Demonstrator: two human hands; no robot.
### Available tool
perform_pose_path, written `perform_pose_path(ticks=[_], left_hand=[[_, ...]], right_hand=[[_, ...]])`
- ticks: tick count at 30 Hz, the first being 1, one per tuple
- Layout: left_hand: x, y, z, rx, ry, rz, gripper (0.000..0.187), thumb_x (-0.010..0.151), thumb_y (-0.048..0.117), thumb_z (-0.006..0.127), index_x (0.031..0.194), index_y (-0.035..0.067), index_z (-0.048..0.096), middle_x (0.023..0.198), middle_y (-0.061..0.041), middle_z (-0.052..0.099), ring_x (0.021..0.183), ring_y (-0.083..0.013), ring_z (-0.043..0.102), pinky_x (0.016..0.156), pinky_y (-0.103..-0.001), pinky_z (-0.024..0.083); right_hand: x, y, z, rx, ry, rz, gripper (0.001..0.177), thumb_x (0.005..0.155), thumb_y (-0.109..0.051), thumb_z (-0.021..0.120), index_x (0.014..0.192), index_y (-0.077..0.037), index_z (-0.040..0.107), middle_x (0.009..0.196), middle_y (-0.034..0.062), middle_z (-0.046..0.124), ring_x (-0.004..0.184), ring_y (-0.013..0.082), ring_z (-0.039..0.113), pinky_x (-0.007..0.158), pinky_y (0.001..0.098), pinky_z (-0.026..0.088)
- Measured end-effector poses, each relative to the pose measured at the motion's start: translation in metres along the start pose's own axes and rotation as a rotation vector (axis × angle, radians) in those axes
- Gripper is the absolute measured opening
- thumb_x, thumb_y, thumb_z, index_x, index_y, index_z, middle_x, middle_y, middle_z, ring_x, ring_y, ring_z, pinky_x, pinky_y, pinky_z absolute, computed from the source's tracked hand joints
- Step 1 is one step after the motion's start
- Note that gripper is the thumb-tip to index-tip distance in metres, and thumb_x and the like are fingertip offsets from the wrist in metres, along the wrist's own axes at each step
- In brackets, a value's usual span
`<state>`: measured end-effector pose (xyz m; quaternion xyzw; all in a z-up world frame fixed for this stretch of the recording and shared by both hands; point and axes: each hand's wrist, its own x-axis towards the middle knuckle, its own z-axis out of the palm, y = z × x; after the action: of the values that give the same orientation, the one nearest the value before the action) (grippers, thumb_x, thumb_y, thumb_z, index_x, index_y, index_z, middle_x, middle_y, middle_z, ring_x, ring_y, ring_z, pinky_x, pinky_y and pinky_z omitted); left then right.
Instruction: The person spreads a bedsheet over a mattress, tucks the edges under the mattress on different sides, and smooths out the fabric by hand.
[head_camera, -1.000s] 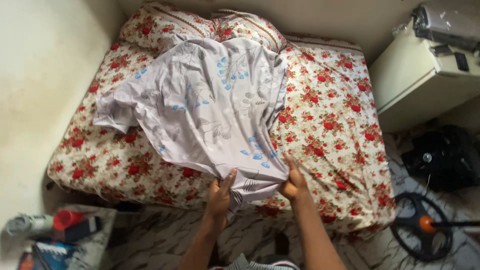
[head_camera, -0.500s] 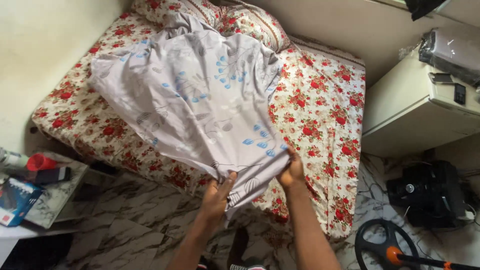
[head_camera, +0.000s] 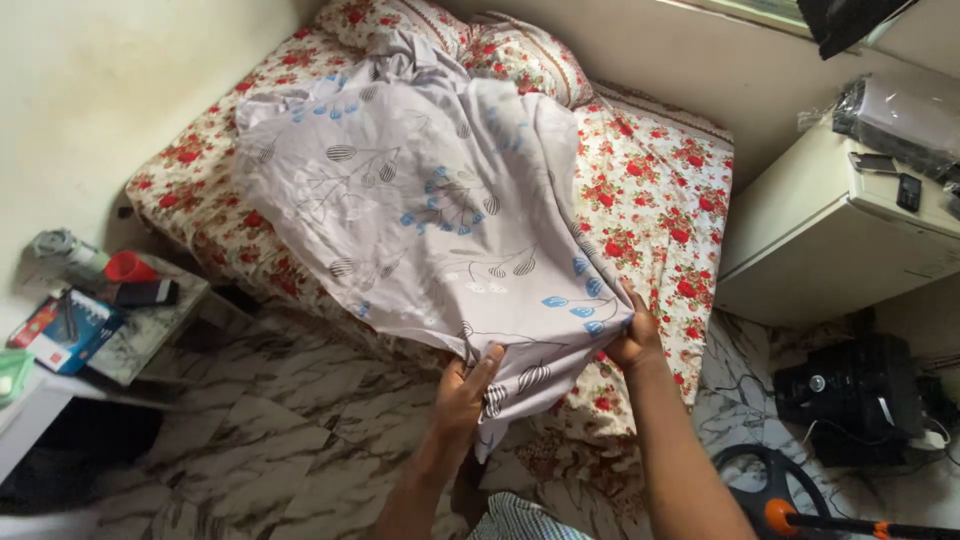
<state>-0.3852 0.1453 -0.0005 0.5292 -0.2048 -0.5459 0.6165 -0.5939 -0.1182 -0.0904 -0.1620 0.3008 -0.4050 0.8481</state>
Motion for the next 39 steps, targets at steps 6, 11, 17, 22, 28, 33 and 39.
perform_pose_path(ticks=[6,11,17,22,28,33,39], left_hand=[[-0.038,-0.054,0.004,-0.228,0.097,-0.003,0.057,0.094,0.035,0.071,0.131,-0.006,0.059,0.117,-0.012,0.071,0.105,-0.0184,0.066,0.089,-0.031,0.053],[-0.053,-0.084,0.012,-0.331,0.165,0.04,0.052,0.098,0.034,0.066,0.133,-0.004,0.06,0.114,-0.008,0.071,0.099,-0.0139,0.066,0.084,-0.029,0.053],[-0.067,-0.09,0.078,-0.276,0.249,-0.014,0.051,0.097,0.036,0.06,0.137,0.003,0.058,0.118,-0.005,0.073,0.099,-0.0111,0.07,0.085,-0.027,0.056],[-0.053,-0.122,0.161,-0.311,0.235,0.049,0.051,0.098,0.035,0.06,0.135,-0.001,0.061,0.111,-0.007,0.074,0.091,-0.0121,0.07,0.079,-0.027,0.057],[-0.046,-0.197,0.252,-0.291,0.206,0.058,0.039,0.102,0.034,0.059,0.12,0.0,0.065,0.099,-0.006,0.072,0.084,-0.0128,0.065,0.072,-0.028,0.054],[-0.054,-0.274,0.298,-0.289,0.153,0.009,0.045,0.102,0.039,0.05,0.115,0.001,0.069,0.099,-0.002,0.075,0.088,-0.0101,0.065,0.081,-0.025,0.053],[-0.09,-0.318,0.314,-0.201,0.254,-0.086,0.049,0.103,0.041,0.046,0.119,0.002,0.069,0.107,-0.004,0.074,0.097,-0.0132,0.065,0.088,-0.028,0.051]], right_hand=[[0.011,0.0,-0.058,0.029,0.154,0.085,0.047,0.109,-0.023,0.035,0.139,0.008,0.051,0.141,0.0295,0.058,0.129,0.0351,0.06,0.115,0.0511,0.045],[0.03,-0.026,-0.101,0.03,0.192,-0.048,0.045,0.108,-0.027,0.031,0.132,-0.001,0.059,0.137,0.0188,0.064,0.124,0.0295,0.064,0.114,0.0499,0.046],[0.029,-0.101,-0.153,0.102,0.079,-0.218,0.032,0.111,-0.025,0.041,0.129,-0.007,0.06,0.132,0.0132,0.068,0.122,0.0272,0.065,0.111,0.0445,0.051],[0.006,-0.185,-0.19,-0.039,0.118,-0.423,0.027,0.107,-0.019,0.041,0.125,-0.016,0.061,0.13,0.0081,0.067,0.118,0.0253,0.066,0.105,0.0462,0.054],[-0.047,-0.28,-0.255,-0.122,0.095,-0.569,0.022,0.109,-0.018,0.044,0.124,-0.012,0.06,0.129,0.0096,0.067,0.12,0.0274,0.065,0.106,0.0459,0.056],[-0.082,-0.306,-0.334,-0.174,0.243,-0.501,0.029,0.107,-0.021,0.044,0.129,-0.012,0.061,0.131,0.0107,0.066,0.121,0.0282,0.065,0.105,0.0467,0.055],[-0.119,-0.286,-0.393,-0.089,0.291,-0.106,0.047,0.105,-0.035,0.049,0.135,0.0,0.06,0.134,0.0187,0.067,0.121,0.0338,0.066,0.104,0.0482,0.053]])
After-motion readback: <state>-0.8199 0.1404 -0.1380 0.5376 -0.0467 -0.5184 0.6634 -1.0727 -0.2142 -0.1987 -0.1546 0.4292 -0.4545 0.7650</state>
